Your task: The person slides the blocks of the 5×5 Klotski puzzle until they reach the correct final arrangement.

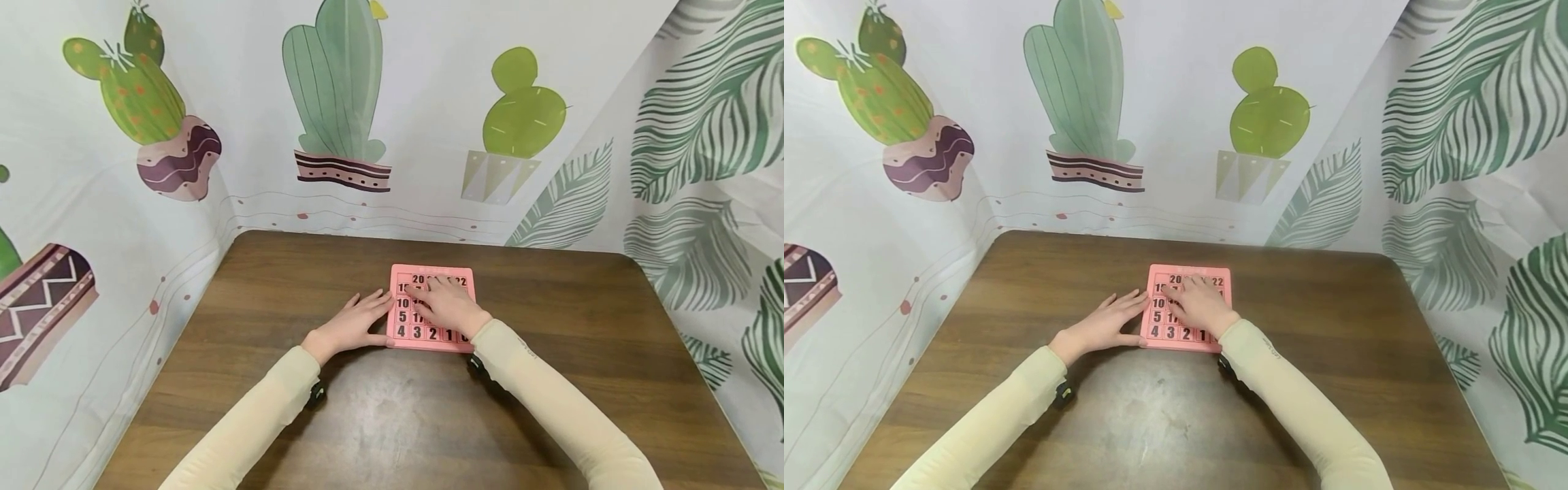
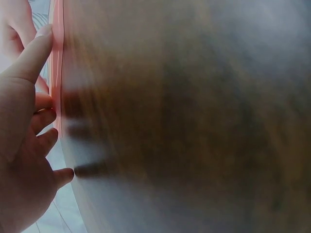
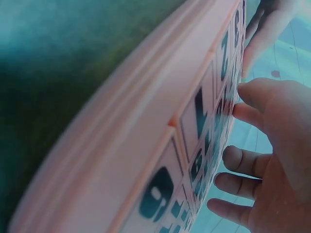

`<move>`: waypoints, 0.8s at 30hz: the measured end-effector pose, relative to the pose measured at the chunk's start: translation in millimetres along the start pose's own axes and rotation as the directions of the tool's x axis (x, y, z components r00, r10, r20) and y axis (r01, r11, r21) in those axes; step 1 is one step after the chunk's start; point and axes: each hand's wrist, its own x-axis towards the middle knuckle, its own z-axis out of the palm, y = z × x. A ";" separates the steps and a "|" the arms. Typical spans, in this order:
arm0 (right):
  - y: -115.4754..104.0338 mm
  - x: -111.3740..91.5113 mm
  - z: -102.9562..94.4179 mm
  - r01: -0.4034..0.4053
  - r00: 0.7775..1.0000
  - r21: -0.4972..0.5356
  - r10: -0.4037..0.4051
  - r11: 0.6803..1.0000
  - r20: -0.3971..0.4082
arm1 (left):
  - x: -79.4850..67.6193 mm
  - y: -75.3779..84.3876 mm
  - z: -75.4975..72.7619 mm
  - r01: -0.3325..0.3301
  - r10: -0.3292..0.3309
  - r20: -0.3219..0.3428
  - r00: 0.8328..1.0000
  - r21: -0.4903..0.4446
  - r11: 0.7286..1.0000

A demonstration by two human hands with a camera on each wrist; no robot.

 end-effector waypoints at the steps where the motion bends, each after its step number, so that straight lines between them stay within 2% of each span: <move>1: 0.1 0.7 -0.7 -0.003 1.000 -0.001 0.003 1.000 -0.002 | 0.1 0.0 -0.1 -0.001 0.001 -0.001 1.000 0.001 1.000; 7: 0.3 4.9 -5.3 -0.013 1.000 0.041 0.014 0.999 -0.015 | -0.1 0.8 -1.1 0.002 -0.002 0.003 1.000 0.002 1.000; 17: 6.0 13.7 -3.4 -0.044 0.999 0.035 0.044 0.998 0.006 | -0.4 2.1 -1.0 0.001 -0.001 0.002 1.000 -0.001 1.000; 24: 4.2 12.7 -2.1 -0.032 0.999 0.030 0.032 0.999 -0.020 | 0.6 -0.8 1.1 -0.007 0.007 -0.011 1.000 0.002 1.000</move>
